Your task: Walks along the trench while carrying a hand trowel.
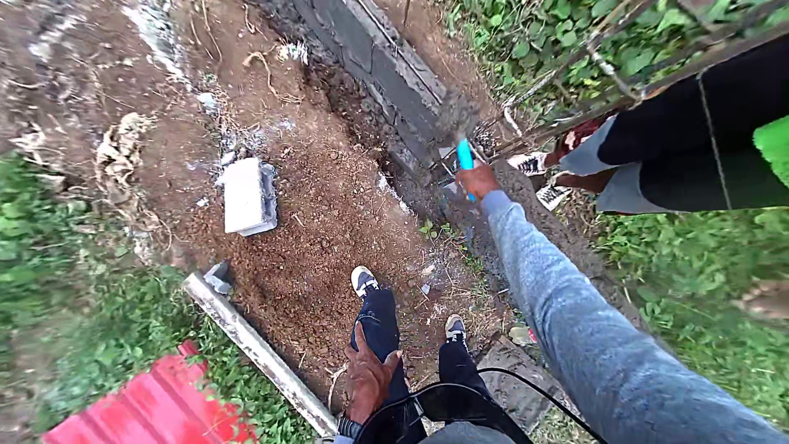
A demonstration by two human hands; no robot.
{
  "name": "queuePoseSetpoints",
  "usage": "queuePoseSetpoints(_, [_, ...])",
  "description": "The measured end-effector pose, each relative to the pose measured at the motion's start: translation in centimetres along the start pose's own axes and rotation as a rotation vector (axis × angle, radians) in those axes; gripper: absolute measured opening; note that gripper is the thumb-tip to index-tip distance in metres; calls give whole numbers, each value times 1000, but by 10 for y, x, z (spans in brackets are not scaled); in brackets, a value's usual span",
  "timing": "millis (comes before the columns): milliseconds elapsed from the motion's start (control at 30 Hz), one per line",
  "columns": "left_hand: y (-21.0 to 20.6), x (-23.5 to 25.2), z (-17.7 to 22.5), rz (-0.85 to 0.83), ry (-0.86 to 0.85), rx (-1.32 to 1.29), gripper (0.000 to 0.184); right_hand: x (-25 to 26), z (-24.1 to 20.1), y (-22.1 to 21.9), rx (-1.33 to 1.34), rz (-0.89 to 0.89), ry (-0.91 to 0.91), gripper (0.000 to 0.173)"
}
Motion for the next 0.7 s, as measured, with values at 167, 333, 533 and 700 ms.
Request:
queuePoseSetpoints(167, [25,6,-2,-31,-31,5,129,44,-38,4,-273,238,-71,61])
queuePoseSetpoints(333, [39,13,-3,-39,-24,-15,124,70,-51,-19,-387,375,-223,67])
queuePoseSetpoints(533, [39,21,10,-65,30,-23,126,74,-41,-27,-449,392,-260,76])
queuePoseSetpoints(700, [40,23,17,-54,43,-75,125,64,-47,-29,-374,282,-247,79])
Point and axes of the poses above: each hand's wrist, its own x-axis towards the middle knuckle, its own y-axis out of the back of the hand, z = x × y, the point moved 1 cm from there along x, towards the middle knuckle, and after that the axes turned 14 degrees about -z, right-handed, at the moved point
